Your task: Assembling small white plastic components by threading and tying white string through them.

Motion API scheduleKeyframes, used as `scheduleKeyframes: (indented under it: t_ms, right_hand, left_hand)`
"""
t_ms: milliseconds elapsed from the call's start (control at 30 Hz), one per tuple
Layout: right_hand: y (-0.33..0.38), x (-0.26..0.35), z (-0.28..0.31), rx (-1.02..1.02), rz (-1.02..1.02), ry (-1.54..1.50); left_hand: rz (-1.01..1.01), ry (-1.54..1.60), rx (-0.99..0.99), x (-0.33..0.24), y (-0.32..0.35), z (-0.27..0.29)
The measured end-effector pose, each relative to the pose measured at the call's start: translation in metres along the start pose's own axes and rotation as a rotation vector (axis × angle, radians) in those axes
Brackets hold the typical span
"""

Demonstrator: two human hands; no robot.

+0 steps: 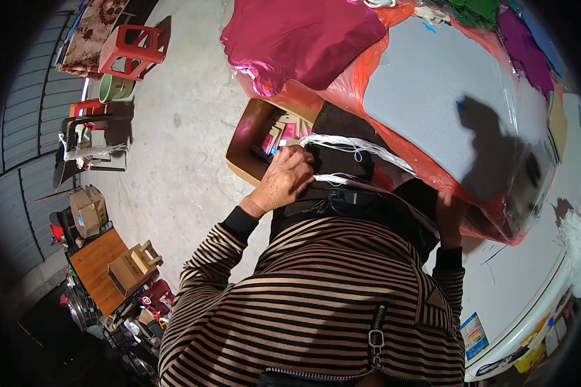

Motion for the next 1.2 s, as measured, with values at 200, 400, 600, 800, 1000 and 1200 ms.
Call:
scheduleKeyframes:
  t_ms: [200,400,600,800,1000,1200]
  right_hand:
    - [0.012,-0.034,-0.022,-0.1,-0.174,-0.305]
    - [0.018,-0.05,-0.039,-0.171,-0.169,-0.269]
    - [0.008,-0.013,-0.009,-0.269,-0.097,-0.329]
    - [0.007,-0.028,-0.02,-0.214,-0.165,-0.354]
    - [0.015,-0.04,-0.017,-0.432,-0.163,-0.439]
    - [0.006,-0.055,-0.03,-0.363,-0.331,-0.721]
  left_hand:
    - [0.209,0.248,0.267,0.032,0.04,-0.016]
    - [0.237,0.16,0.175,0.069,0.055,-0.021]
    - [0.632,0.31,-0.083,0.106,0.03,-0.026]
    - [0.485,0.731,-0.288,0.118,0.009,-0.01]
    - [0.491,0.644,-0.094,0.091,0.014,-0.012]
    - [0.155,0.312,-0.09,0.042,-0.003,0.001]
Point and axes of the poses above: each hand's wrist, its own y-axis away from the middle knuckle, its own z-axis out of the back of the hand, x = y × z, the point moved 7 cm from there along -y, towards the middle knuckle, and after that the axes turned 13 degrees about x, right-handed, at the moved point
